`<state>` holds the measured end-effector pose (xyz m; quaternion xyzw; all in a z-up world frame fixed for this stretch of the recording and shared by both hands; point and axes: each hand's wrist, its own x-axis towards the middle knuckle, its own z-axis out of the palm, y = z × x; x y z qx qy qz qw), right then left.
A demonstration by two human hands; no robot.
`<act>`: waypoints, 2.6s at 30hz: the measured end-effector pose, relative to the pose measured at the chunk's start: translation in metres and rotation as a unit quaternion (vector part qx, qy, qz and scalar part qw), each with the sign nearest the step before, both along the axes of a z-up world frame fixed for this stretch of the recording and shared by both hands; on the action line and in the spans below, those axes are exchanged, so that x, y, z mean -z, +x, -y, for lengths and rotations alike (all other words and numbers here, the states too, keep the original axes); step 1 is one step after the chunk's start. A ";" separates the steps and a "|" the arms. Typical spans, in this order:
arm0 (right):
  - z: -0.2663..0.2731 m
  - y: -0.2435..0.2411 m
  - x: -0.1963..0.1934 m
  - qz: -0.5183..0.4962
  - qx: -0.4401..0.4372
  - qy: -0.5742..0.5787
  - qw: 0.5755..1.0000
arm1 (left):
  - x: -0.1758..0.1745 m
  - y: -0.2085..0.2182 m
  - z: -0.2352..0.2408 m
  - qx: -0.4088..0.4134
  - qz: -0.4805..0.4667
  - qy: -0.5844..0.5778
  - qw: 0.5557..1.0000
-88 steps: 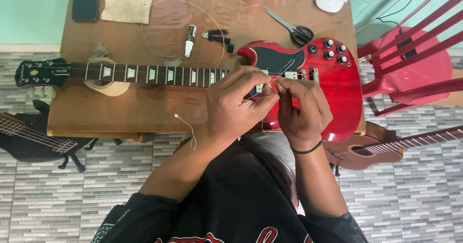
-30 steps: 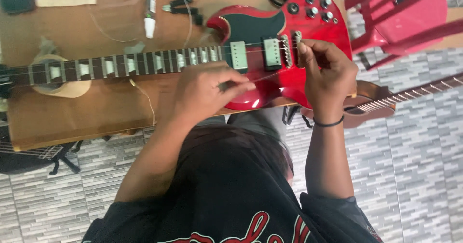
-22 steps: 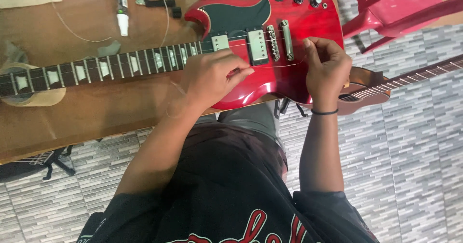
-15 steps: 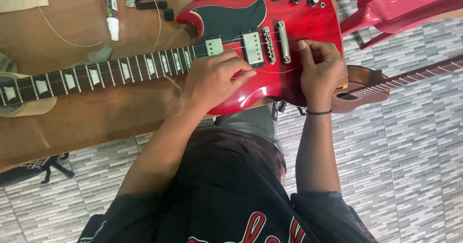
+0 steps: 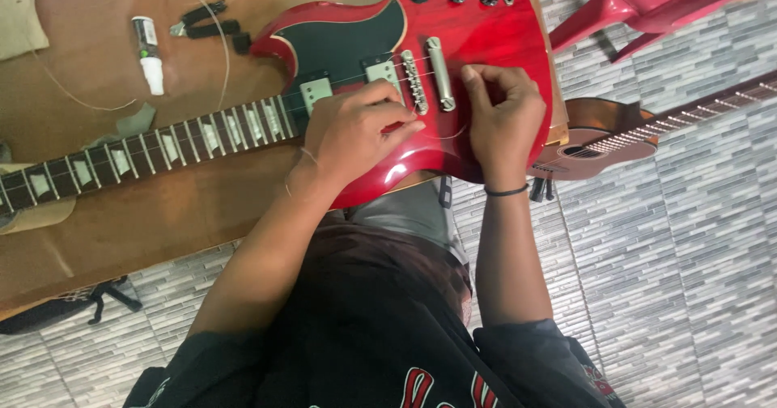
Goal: The person threads a guitar string through the bridge of a red electric guitar, then pulls and adjusts the string to secure it. The hands manipulate the string and bridge components throughout the clip.
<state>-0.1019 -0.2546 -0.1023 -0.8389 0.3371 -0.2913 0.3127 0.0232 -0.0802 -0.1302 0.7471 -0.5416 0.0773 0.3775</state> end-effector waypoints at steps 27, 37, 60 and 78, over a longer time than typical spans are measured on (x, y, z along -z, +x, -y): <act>-0.003 0.002 -0.013 -0.075 -0.035 0.071 0.994 | -0.030 -0.011 0.002 -0.022 -0.002 0.001 1.000; 0.001 -0.006 -0.014 -0.091 -0.099 0.051 0.990 | -0.035 -0.010 0.001 0.001 -0.012 -0.038 0.999; 0.031 0.003 -0.016 -0.170 -0.160 0.098 0.967 | -0.030 -0.003 -0.005 0.026 -0.072 -0.016 0.997; 0.030 0.011 -0.035 -0.190 -0.213 0.113 0.952 | -0.031 0.002 -0.011 0.049 -0.132 0.014 0.990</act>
